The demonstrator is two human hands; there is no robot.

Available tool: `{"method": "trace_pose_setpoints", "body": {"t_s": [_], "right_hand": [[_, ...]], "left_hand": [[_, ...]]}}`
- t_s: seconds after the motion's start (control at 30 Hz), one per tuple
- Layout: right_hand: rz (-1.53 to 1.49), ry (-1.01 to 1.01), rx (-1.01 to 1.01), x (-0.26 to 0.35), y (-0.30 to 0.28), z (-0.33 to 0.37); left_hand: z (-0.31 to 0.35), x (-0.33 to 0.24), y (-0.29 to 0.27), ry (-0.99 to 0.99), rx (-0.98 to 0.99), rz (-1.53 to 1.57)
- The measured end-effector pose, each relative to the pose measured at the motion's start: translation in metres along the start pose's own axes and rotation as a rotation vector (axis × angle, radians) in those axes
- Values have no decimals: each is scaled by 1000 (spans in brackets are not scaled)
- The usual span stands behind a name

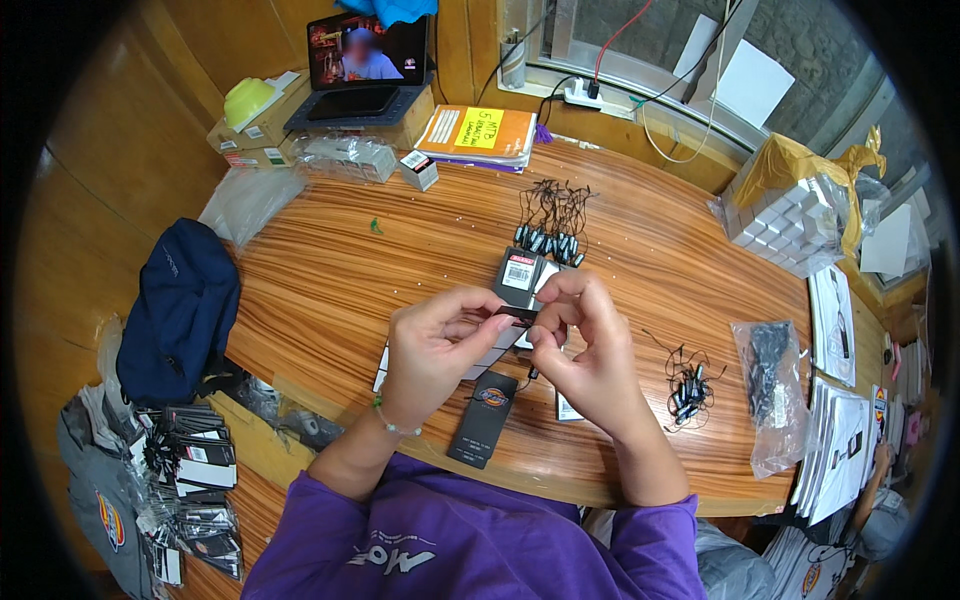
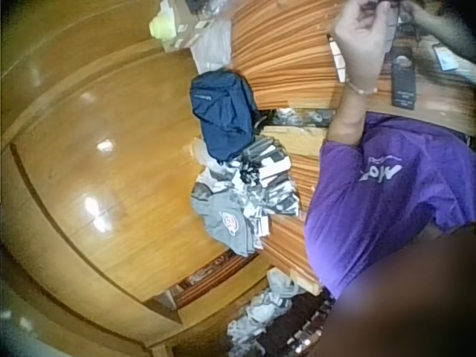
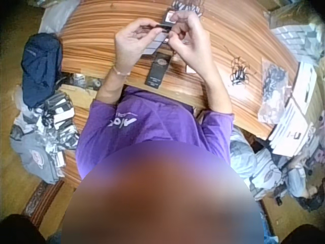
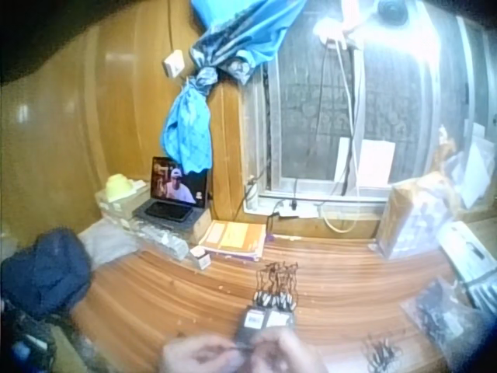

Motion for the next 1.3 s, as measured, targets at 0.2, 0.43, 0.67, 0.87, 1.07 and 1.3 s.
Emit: {"method": "trace_pose_setpoints", "body": {"t_s": [0.2,0.43,0.67,0.87,1.07,1.3], "right_hand": [[36,7,-1,0,-1,-1],[222,-170,-93,7,4,1],[71,-61,-41,-1,5,0],[-527,336,211,-18,10,-5],[-479,217,-141,-33,-3,-10],[-893,181,-261,-39,-24,-16]], "left_hand": [[0,-7,5,45,26,-58],[2,-10,6,97,45,-159],[5,-17,7,243,19,-324],[5,-40,4,711,-15,-800],[2,-39,6,764,206,-819],[0,0,-3,348,13,-326]]}}
Point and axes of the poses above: each hand's wrist, its own z-axis away from the middle knuckle, its own y-axis out of the palm, x = y × z, the point moved 5 cm from there along -z, towards the middle knuckle, and after that the axes turned 4 degrees about z, right-handed, at the moved point
